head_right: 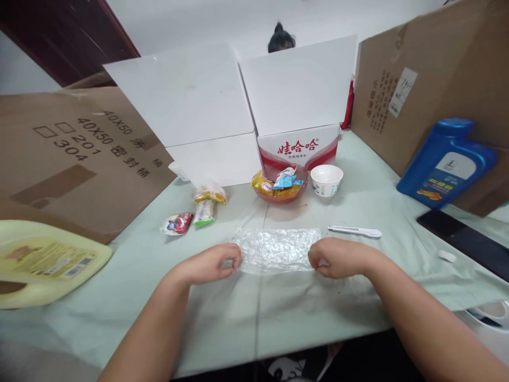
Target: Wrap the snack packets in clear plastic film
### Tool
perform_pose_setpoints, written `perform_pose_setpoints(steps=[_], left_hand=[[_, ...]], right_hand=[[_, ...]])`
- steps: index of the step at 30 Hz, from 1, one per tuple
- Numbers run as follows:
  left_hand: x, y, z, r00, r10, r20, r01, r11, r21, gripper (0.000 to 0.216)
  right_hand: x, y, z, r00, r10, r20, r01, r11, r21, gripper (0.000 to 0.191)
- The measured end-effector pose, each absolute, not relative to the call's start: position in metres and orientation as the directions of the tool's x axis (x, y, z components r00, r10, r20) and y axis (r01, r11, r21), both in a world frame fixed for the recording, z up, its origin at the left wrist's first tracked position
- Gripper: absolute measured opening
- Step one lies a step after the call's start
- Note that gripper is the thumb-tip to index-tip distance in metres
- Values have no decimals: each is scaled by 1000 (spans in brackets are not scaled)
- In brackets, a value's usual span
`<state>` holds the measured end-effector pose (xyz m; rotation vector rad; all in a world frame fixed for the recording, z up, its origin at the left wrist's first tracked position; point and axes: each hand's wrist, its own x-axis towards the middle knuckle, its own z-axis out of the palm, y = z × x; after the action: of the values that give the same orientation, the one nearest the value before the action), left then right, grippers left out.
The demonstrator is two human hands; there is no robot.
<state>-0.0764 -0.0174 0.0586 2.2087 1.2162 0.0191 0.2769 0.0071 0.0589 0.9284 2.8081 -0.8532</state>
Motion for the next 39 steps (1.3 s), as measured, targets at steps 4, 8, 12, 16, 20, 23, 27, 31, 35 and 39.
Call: perform_pose_setpoints(steps=[4, 8, 12, 16, 20, 23, 27, 31, 35, 39], left_hand=[[-83, -8, 53, 479, 841, -253, 665, -159, 730, 4], [-77, 3, 33, 282, 951, -126, 720, -123, 683, 7], [-69, 10, 22, 154, 986, -67, 886, -108, 451, 13], [-62, 11, 21, 68, 997, -33, 953, -55, 297, 16], [-65, 14, 23, -30, 999, -11, 979, 32, 199, 18], [-71, 15, 26, -145, 989, 22, 981, 141, 130, 20], [-61, 6, 32, -156, 970, 184, 987, 148, 61, 21], [-25, -18, 28, 276, 942, 192, 947, -300, 112, 18], [1, -37, 19, 501, 857, 118, 851, -513, 112, 24], [3, -42, 15, 637, 769, 61, 758, -638, 133, 39]], right_hand=[[286, 17, 62, -739, 598, -311, 643, 486, -592, 13], [280, 26, 57, -576, 746, -334, 760, 339, -554, 9], [268, 29, 47, -432, 861, -267, 849, 289, -442, 16], [259, 32, 34, -370, 913, -175, 913, 322, -251, 22], [257, 35, 26, -329, 934, -142, 943, 317, -104, 23], [259, 37, 24, -316, 944, -90, 947, 309, -84, 23], [261, 39, 25, -378, 922, -89, 922, 366, -124, 14], [264, 34, 30, -408, 912, -50, 890, 385, -243, 12], [271, 19, 49, -564, 824, -48, 679, 430, -595, 31], [276, -1, 72, -857, 494, -144, 381, 421, -823, 44]])
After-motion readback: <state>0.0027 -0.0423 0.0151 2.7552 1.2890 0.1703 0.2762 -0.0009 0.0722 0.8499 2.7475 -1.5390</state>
